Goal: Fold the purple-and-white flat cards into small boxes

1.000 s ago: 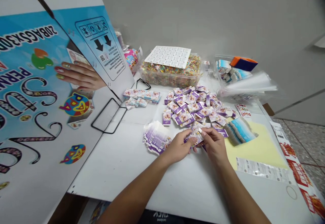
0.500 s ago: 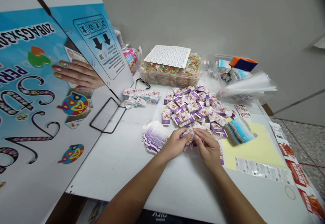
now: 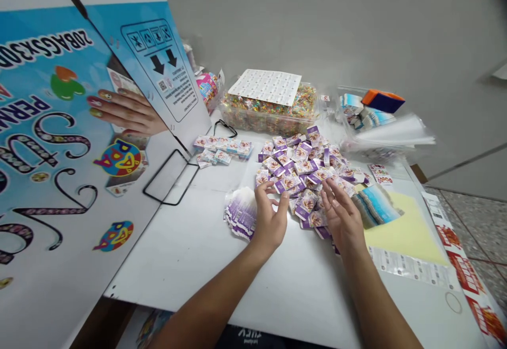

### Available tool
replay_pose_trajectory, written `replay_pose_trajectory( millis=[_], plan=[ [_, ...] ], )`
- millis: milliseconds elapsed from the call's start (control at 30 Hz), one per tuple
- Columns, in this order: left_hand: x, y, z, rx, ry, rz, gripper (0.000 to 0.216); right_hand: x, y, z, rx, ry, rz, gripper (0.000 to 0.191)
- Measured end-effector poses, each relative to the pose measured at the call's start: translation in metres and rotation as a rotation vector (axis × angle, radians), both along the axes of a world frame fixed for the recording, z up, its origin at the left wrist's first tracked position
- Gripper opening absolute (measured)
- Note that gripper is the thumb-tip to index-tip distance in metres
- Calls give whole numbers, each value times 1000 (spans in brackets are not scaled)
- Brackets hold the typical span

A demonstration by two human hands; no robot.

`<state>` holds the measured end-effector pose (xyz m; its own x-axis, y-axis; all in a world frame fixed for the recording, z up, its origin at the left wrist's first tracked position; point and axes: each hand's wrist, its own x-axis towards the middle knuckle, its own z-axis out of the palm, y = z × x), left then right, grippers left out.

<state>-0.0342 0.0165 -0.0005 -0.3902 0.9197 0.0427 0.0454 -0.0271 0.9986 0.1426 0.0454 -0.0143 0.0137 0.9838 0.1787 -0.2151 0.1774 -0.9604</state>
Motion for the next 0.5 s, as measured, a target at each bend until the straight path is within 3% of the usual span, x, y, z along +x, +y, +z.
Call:
replay_pose_trajectory(
  millis=[100, 200, 300, 367, 433, 500],
  plan=[
    [-1, -2, 3, 29, -15, 32, 31, -7, -8, -3, 42, -157, 82, 27],
    [0, -7, 5, 147, 7, 34, 27, -26, -24, -9, 208, -482, 152, 26],
    [2, -11, 8, 266, 45, 37, 22, -49, -40, -14, 427, -782, 311, 58],
    [2, -13, 9, 310, 74, 38, 20, -60, -47, -17, 489, -865, 424, 80],
    [3, -14, 10, 317, 95, 29, 19, -66, -50, -19, 483, -873, 486, 88],
    [4, -15, 9, 304, 105, 11, 19, -67, -50, -21, 436, -795, 469, 82]
  ],
)
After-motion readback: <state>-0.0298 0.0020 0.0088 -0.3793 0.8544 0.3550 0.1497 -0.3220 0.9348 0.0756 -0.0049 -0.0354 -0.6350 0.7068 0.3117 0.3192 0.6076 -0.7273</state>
